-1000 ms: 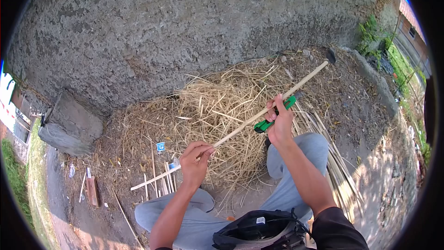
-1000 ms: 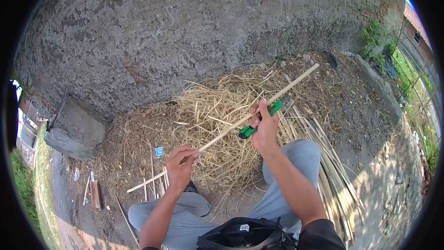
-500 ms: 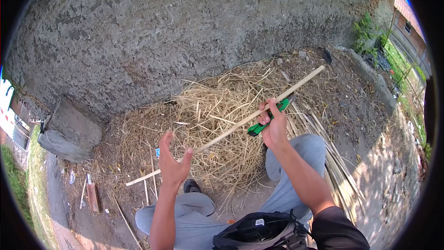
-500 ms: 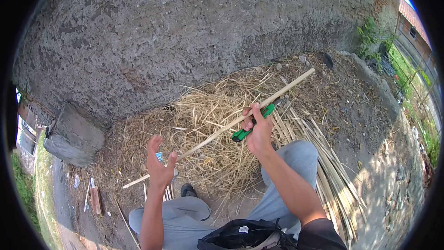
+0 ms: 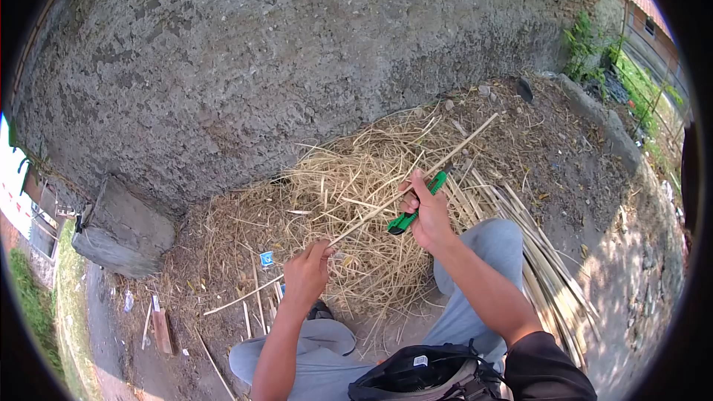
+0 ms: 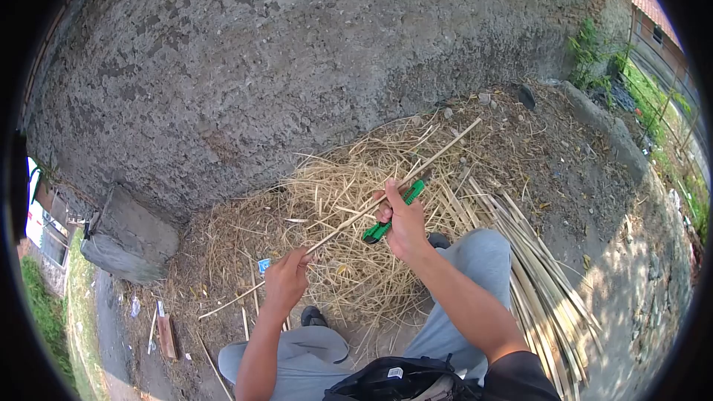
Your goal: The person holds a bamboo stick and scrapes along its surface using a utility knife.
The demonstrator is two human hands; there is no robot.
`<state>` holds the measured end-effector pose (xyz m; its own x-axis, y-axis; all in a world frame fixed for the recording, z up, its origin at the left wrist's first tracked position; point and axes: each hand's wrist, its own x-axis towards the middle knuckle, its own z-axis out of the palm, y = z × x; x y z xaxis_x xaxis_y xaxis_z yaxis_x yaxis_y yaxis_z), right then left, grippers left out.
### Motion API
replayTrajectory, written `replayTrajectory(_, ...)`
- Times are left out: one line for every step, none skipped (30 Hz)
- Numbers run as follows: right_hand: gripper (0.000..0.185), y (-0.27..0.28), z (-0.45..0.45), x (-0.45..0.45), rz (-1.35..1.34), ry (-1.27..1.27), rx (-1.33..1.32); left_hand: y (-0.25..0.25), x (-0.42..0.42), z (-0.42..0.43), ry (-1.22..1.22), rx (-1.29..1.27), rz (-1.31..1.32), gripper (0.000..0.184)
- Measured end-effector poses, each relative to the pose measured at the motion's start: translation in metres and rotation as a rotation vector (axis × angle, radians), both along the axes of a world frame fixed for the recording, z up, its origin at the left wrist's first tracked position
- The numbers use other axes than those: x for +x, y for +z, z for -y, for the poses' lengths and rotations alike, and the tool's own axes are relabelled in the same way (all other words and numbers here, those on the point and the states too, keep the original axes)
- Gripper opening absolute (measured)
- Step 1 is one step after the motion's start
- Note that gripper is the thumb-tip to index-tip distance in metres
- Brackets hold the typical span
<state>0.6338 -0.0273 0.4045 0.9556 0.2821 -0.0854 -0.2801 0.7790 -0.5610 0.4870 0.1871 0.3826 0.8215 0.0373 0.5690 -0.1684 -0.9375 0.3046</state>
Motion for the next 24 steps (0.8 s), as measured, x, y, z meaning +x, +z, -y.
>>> replayTrajectory(0.019, -0.002, 0.003, 0.001, -0.006, 0.002, 0.001, 0.003, -0.002, 0.000, 0.002, 0.001, -0.006, 0.015)
replayTrajectory(0.020, -0.005, 0.004, 0.003, 0.034, 0.007, -0.151, 0.014, -0.006, 0.000, 0.061, -0.031, -0.114, 0.013)
replayTrajectory(0.022, -0.009, 0.004, 0.006, 0.076, 0.010, -0.293, 0.026, -0.009, -0.001, 0.119, -0.052, -0.219, 0.012)
replayTrajectory(0.027, -0.020, 0.003, 0.014, 0.076, 0.036, -0.297, 0.037, -0.009, -0.002, 0.143, -0.113, -0.256, 0.014)
replayTrajectory(0.027, -0.019, 0.002, 0.015, 0.083, 0.032, -0.275, 0.048, -0.008, -0.006, 0.144, -0.091, -0.248, 0.014)
replayTrajectory(0.026, -0.018, 0.001, 0.014, 0.025, -0.002, -0.312, 0.057, -0.009, -0.010, 0.165, -0.119, -0.306, 0.014)
replayTrajectory(0.025, -0.018, 0.001, 0.014, -0.035, -0.033, -0.353, 0.063, -0.009, -0.014, 0.187, -0.153, -0.366, 0.015)
replayTrajectory(0.026, -0.016, 0.000, 0.016, -0.020, -0.018, -0.379, 0.069, -0.009, -0.016, 0.161, -0.129, -0.355, 0.019)
replayTrajectory(0.026, -0.015, 0.001, 0.018, -0.019, -0.015, -0.372, 0.073, -0.009, -0.016, 0.165, -0.123, -0.353, 0.019)
replayTrajectory(0.024, -0.017, 0.004, 0.017, -0.029, -0.007, -0.334, 0.076, -0.011, -0.015, 0.151, -0.318, -0.452, 0.021)
replayTrajectory(0.022, -0.012, 0.004, 0.014, -0.042, 0.003, -0.295, 0.079, -0.015, -0.015, 0.140, -0.515, -0.549, 0.024)
replayTrajectory(0.025, -0.011, 0.003, 0.014, -0.006, 0.005, -0.357, 0.074, -0.016, -0.012, -0.012, -0.652, -0.523, 0.039)
replayTrajectory(0.025, -0.011, 0.004, 0.010, -0.012, 0.016, -0.351, 0.073, -0.020, -0.008, 0.001, -0.650, -0.528, 0.039)
replayTrajectory(0.026, -0.008, 0.006, 0.006, 0.052, 0.019, -0.395, 0.079, -0.024, 0.002, -0.011, -0.696, -0.598, 0.038)
replayTrajectory(0.026, -0.007, 0.007, 0.004, 0.118, 0.018, -0.441, 0.085, -0.027, 0.009, -0.026, -0.743, -0.666, 0.037)
replayTrajectory(0.029, -0.008, 0.006, 0.001, 0.173, -0.001, -0.496, 0.089, -0.031, 0.012, 0.081, -0.920, -0.810, 0.034)
replayTrajectory(0.029, -0.007, 0.007, -0.001, 0.175, -0.002, -0.497, 0.093, -0.035, 0.017, 0.080, -0.920, -0.808, 0.034)
replayTrajectory(0.029, -0.005, 0.008, -0.004, 0.204, 0.047, -0.508, 0.096, -0.039, 0.023, 0.096, -1.036, -0.828, 0.033)
replayTrajectory(0.029, -0.001, 0.008, -0.007, 0.234, 0.095, -0.516, 0.098, -0.040, 0.027, 0.112, -1.149, -0.845, 0.033)
replayTrajectory(0.030, 0.001, 0.007, -0.010, 0.262, 0.119, -0.564, 0.096, -0.040, 0.029, 0.110, -1.144, -0.839, 0.033)
replayTrajectory(0.030, -0.001, 0.006, -0.012, 0.267, 0.117, -0.561, 0.093, -0.041, 0.031, 0.100, -1.206, -0.845, 0.031)
replayTrajectory(0.030, -0.006, 0.005, -0.014, 0.436, 0.106, -0.686, 0.091, -0.041, 0.032, 0.088, -1.270, -0.849, 0.031)
replayTrajectory(0.030, -0.001, 0.005, -0.017, 0.606, 0.094, -0.811, 0.087, -0.040, 0.030, 0.086, -1.270, -0.842, 0.031)
replayTrajectory(0.031, 0.004, 0.005, -0.024, 0.656, 0.076, -0.863, 0.083, -0.038, 0.027, 0.054, -1.321, -0.859, 0.032)
